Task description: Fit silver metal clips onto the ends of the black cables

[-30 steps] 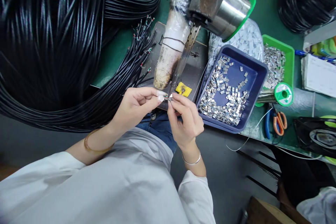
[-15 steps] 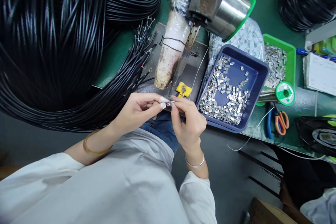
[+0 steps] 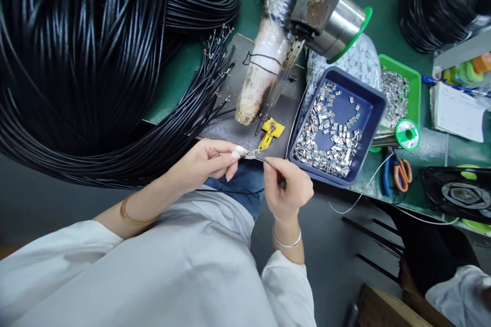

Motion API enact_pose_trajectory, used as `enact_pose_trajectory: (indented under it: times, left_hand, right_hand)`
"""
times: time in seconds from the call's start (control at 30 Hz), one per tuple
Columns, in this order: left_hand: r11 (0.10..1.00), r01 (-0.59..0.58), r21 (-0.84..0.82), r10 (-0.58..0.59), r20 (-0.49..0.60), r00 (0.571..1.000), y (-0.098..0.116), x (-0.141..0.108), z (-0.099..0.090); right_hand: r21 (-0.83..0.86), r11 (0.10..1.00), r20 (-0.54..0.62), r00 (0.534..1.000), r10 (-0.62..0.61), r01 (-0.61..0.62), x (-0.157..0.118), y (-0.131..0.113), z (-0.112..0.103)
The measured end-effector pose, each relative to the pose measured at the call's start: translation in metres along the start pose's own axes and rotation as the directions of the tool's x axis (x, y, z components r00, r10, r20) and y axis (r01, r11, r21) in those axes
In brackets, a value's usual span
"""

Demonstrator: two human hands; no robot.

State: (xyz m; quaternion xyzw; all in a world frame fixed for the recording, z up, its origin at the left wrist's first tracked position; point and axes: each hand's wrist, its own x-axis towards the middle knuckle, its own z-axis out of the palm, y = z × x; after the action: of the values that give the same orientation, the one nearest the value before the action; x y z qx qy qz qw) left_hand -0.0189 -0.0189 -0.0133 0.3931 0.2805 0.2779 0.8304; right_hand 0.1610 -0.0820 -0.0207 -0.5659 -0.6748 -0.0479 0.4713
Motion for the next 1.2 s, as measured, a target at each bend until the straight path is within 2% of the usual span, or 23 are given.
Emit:
enact_pose_trajectory:
  times: [0.07,0.13,0.2,0.3,0.43,0.57,0.67,0.73,0.8,0.83,0.87,0.9,0.97,1.03,1.1,1.2]
  left_hand:
    - [0.999,-0.01,-0.034,0.01,0.01,1.0,0.0,0.0,0.0]
    - [0.998,-0.015,-0.053,0.016,0.016,1.0,-0.001,0.0,-0.001]
    - [0.998,-0.022,-0.055,0.023,0.02,1.0,-0.002,0.0,-0.001]
    - [0.999,-0.037,-0.033,0.038,0.033,0.999,-0.003,0.0,-0.002]
    - [0.988,-0.131,0.077,0.134,-0.032,0.99,-0.005,0.0,0.001]
    - [0.914,-0.332,0.231,0.369,-0.136,0.92,-0.012,0.001,0.006]
    - [0.786,-0.45,0.423,0.543,-0.126,0.83,-0.019,0.003,0.006]
    - [0.637,-0.518,0.571,0.667,-0.073,0.741,-0.022,0.004,0.005]
    - [0.492,-0.571,0.657,0.759,-0.003,0.651,-0.024,0.005,0.005]
    - [0.457,-0.583,0.672,0.781,0.012,0.625,-0.024,0.006,0.005]
    - [0.455,-0.582,0.674,0.788,0.0,0.616,-0.024,0.006,0.006]
    - [0.486,-0.563,0.668,0.777,-0.036,0.628,-0.023,0.007,0.007]
    - [0.602,-0.499,0.624,0.713,-0.138,0.688,-0.02,0.008,0.01]
    - [0.717,-0.434,0.546,0.623,-0.221,0.75,-0.017,0.01,0.012]
    - [0.788,-0.396,0.471,0.554,-0.262,0.791,-0.012,0.013,0.014]
    - [0.835,-0.364,0.412,0.496,-0.281,0.821,-0.007,0.017,0.015]
  right_hand:
    - [-0.099,0.988,0.096,0.989,-0.112,0.121,0.003,-0.004,-0.004]
    - [-0.16,0.958,0.228,0.953,-0.198,0.238,0.007,-0.008,-0.004]
    - [-0.187,0.93,0.305,0.919,-0.25,0.315,0.011,-0.01,-0.001]
    - [-0.175,0.917,0.326,0.9,-0.29,0.358,0.012,-0.008,0.004]
    - [-0.154,0.931,0.258,0.923,-0.286,0.332,0.009,-0.007,0.007]
    - [-0.208,0.95,0.189,0.963,-0.194,0.232,0.008,-0.011,0.008]
    - [-0.129,0.991,0.219,0.976,0.002,0.027,0.007,-0.013,0.009]
    - [0.037,0.981,0.3,0.938,0.171,-0.191,0.007,-0.014,0.008]
    - [0.175,0.911,0.364,0.884,0.292,-0.373,0.007,-0.014,0.008]
    - [0.211,0.886,0.349,0.878,0.327,-0.413,0.008,-0.013,0.008]
    - [0.233,0.878,0.292,0.891,0.347,-0.419,0.008,-0.013,0.008]
    - [0.252,0.882,0.202,0.913,0.355,-0.399,0.008,-0.012,0.007]
    - [0.316,0.899,-0.033,0.944,0.329,-0.303,0.009,-0.011,0.008]
    - [0.383,0.902,-0.206,0.934,0.292,-0.198,0.009,-0.01,0.01]
    - [0.392,0.908,-0.26,0.929,0.263,-0.148,0.008,-0.008,0.012]
    - [0.276,0.953,-0.189,0.966,0.177,-0.121,0.005,-0.007,0.016]
